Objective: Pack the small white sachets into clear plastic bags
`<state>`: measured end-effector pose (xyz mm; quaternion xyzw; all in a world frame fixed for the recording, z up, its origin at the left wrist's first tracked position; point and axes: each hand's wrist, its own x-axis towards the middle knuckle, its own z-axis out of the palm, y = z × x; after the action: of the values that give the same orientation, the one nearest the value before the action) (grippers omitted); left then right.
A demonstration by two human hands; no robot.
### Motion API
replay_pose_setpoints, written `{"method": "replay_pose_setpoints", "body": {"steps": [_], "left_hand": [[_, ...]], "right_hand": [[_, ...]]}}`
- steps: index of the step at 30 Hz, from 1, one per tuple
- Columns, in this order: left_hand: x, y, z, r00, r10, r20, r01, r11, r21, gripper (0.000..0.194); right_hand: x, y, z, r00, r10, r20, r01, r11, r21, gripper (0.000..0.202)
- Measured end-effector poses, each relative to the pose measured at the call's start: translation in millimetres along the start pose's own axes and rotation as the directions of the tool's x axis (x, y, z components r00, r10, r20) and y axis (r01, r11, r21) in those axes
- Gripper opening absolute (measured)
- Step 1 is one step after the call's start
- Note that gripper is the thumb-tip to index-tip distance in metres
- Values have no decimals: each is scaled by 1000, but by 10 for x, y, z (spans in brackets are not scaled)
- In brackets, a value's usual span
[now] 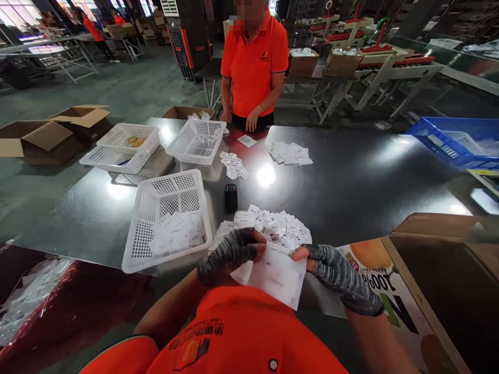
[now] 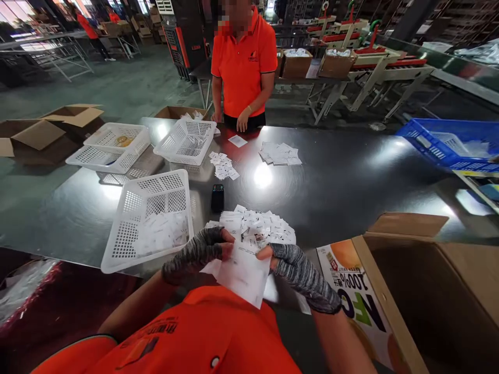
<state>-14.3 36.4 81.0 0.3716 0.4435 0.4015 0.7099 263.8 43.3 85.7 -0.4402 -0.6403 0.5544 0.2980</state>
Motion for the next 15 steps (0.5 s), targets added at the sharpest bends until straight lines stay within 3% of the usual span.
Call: {"method": "replay_pose_setpoints", "body": {"steps": [4,9,12,15], "left_hand": [[-20,-77,-18,1000,21,2,-21,1000,-4,46],[-52,-77,-35,979,-19,201,13,999,32,68],[-59,-69,-35,986,-21,164,21,1000,5,65],[-72,-127,-49,992,-63,106,62,998,19,53]], "right_hand": [[22,1,-97,983,13,183,-24,998,57,51],[254,-28,118,883,-116,455,118,993,24,48],[378,9,359,853,-180,490,257,962,-95,42],[402,76,527,882,-165,442,265,948,-175,40]]}}
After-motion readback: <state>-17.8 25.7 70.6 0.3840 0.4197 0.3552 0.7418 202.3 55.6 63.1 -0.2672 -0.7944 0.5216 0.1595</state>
